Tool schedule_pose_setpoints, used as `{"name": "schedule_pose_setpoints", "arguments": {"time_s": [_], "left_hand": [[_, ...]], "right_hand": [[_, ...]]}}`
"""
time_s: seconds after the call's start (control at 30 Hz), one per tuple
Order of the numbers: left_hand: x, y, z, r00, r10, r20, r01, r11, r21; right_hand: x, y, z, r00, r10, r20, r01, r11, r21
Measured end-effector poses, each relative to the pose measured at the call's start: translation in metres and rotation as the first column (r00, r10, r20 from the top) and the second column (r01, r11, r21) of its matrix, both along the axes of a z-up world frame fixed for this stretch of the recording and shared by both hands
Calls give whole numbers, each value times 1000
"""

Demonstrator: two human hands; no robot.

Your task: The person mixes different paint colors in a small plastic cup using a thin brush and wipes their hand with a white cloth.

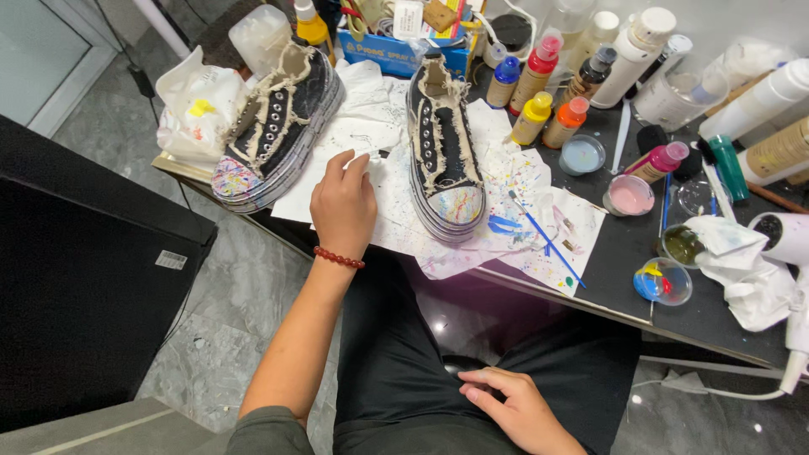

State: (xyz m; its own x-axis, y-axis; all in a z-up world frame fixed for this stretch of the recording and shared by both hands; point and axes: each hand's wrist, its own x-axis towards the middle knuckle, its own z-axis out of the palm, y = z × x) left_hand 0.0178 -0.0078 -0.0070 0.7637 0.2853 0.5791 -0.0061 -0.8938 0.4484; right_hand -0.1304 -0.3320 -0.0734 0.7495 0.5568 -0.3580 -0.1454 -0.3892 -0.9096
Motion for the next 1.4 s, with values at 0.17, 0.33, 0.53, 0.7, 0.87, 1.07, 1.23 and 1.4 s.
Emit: {"name": "schedule_pose_setpoints", "arguments": {"time_s": [0.17,0.33,0.53,0.7,0.87,1.07,1.23,1.4], "left_hand": [[-11,-8,-1,993,-113,26,113,994,8],[-25,-8,7,985,-153,81,148,987,56],[-69,-31,7,958,-211,192,231,968,-93],[-96,-52,-5,954,-213,210,255,946,-200],[-117,-58,-18,955,-233,185,275,928,-252],[-126,-73,-23,947,-266,182,316,880,-355],[-129,-121,-15,855,-494,159,475,622,-622],[-115,-166,-17,730,-662,172,326,116,-938]], "right_hand": [[0,-4,-2,1000,5,11,-5,1000,17],[15,-16,26,957,-48,286,24,996,89],[65,-43,88,479,-264,837,433,901,36],[107,-29,100,349,-20,937,508,844,-171],[113,-25,92,383,7,924,547,804,-233],[102,-25,94,263,-138,955,592,805,-47],[57,-19,91,460,-492,739,542,815,205],[23,-21,76,628,-524,576,376,852,365]]}}
